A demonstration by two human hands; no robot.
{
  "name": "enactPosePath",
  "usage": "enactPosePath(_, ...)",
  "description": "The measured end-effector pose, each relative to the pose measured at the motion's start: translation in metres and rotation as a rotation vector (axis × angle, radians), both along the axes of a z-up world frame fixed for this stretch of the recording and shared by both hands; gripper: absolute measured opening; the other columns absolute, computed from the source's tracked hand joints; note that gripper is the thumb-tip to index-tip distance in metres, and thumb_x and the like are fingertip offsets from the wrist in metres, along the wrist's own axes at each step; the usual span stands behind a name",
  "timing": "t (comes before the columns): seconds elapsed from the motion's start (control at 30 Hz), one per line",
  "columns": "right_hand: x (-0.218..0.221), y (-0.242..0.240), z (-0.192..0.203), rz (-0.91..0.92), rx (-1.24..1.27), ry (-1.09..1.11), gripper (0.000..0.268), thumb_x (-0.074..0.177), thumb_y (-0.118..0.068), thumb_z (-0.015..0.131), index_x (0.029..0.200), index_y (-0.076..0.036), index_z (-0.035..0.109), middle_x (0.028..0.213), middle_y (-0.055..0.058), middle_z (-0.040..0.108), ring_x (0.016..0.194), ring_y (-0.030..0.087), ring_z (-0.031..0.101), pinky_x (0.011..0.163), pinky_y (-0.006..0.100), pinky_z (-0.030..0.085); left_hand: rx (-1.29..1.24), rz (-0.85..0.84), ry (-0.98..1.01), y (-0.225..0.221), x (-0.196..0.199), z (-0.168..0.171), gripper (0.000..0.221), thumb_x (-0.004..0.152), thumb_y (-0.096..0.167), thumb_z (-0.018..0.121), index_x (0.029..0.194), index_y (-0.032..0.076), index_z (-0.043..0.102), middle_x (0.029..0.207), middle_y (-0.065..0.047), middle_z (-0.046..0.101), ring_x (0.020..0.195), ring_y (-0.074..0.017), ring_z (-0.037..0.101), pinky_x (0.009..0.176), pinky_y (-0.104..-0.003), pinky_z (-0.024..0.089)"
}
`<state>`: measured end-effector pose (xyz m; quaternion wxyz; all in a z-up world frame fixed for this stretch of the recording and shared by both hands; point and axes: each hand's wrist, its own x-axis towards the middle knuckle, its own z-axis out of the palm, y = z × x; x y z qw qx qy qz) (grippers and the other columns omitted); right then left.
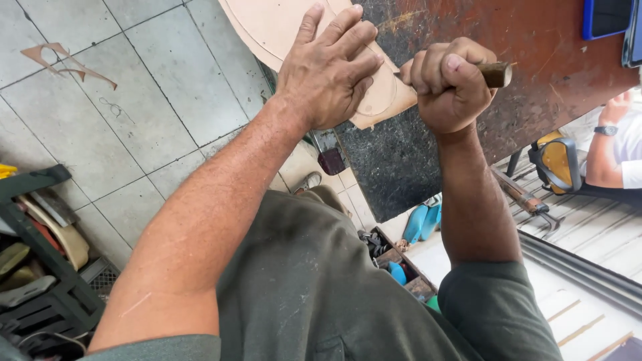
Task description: Cutting a shoe sole from a piece of leather using a hand knife along a marked outline
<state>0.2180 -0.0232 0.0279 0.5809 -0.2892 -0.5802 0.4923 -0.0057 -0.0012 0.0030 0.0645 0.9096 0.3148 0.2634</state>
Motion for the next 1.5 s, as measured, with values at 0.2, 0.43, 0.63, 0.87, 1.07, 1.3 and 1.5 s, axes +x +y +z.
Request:
enactPosePath(0.2,-0.001,-0.007,-0.005,-0.081,0.053,0.014,0.029,0.096,-0.013,0.042,0.067,-0.014,0.035,0.055,0.004,0.029,0.044,0.018,0.030,0.047,0.037,0.037,-0.036,0.034,0.066,-0.001,0.004,0.002,0.035,0.113,0.036,0.042,0.115,0.016,0.072,0.142,-0.015,0.057,0.141,-0.0374,0.044,0.111,-0.069,0.027)
enactPosePath(0.43,0.003,-0.022,-0.011,-0.173,-0.022,0.099,0.028,0.096,-0.018,0.051,0.069,-0.015,0.043,0.055,0.002,0.035,0.046,0.017,0.036,0.049,0.037,0.043,-0.022,0.044,-0.025,-0.001,0.006,-0.001,0.031,0.116,0.032,0.048,0.111,0.011,0.071,0.145,-0.015,0.055,0.143,-0.0371,0.043,0.113,-0.073,0.024)
enactPosePath(0.63,-0.012,-0.032,-0.008,-0.320,-0.025,0.137,0.028,0.094,-0.017,0.051,0.068,-0.014,0.042,0.055,0.003,0.036,0.046,0.017,0.037,0.050,0.037,0.044,-0.002,0.011,-0.091,-0.002,0.004,-0.002,0.025,0.115,0.029,0.053,0.107,0.012,0.069,0.145,-0.015,0.056,0.141,-0.0395,0.046,0.111,-0.077,0.023)
enactPosePath(0.87,-0.028,-0.044,-0.006,-0.457,-0.039,0.192,0.028,0.091,-0.017,0.054,0.067,-0.014,0.040,0.055,0.003,0.035,0.046,0.018,0.035,0.050,0.039,0.040,-0.035,0.046,0.011,-0.004,0.005,0.003,0.025,0.112,0.030,0.052,0.106,0.013,0.068,0.153,-0.015,0.048,0.133,-0.0399,0.052,0.102,-0.080,0.034)
enactPosePath(1.07,-0.036,-0.053,-0.015,-0.550,0.019,0.272,0.026,0.092,-0.017,0.057,0.070,-0.017,0.043,0.054,0.001,0.034,0.046,0.017,0.036,0.048,0.039,0.040,-0.062,0.009,-0.008,-0.006,0.006,-0.008,0.029,0.118,0.032,0.053,0.125,0.013,0.074,0.159,-0.017,0.040,0.148,-0.0415,0.030,0.112,-0.084,0.019)
enactPosePath(1.3,-0.018,-0.023,-0.019,-0.487,0.086,0.156,0.033,0.091,-0.018,0.054,0.062,-0.010,0.039,0.050,0.005,0.032,0.041,0.019,0.034,0.046,0.037,0.041,-0.231,0.099,0.203,-0.001,0.023,0.024,0.027,0.106,0.025,0.037,0.108,0.013,0.062,0.141,-0.019,0.045,0.148,-0.0397,0.026,0.114,-0.079,0.019)
enactPosePath(1.5,-0.004,0.016,-0.021,-0.058,0.005,0.160,0.027,0.097,-0.013,0.045,0.070,-0.014,0.041,0.056,0.003,0.034,0.042,0.015,0.031,0.044,0.035,0.039,-0.304,0.255,0.476,-0.018,0.008,0.035,0.048,0.097,0.058,0.050,0.126,0.020,0.058,0.138,-0.016,0.043,0.135,-0.0425,0.035,0.108,-0.080,0.021)
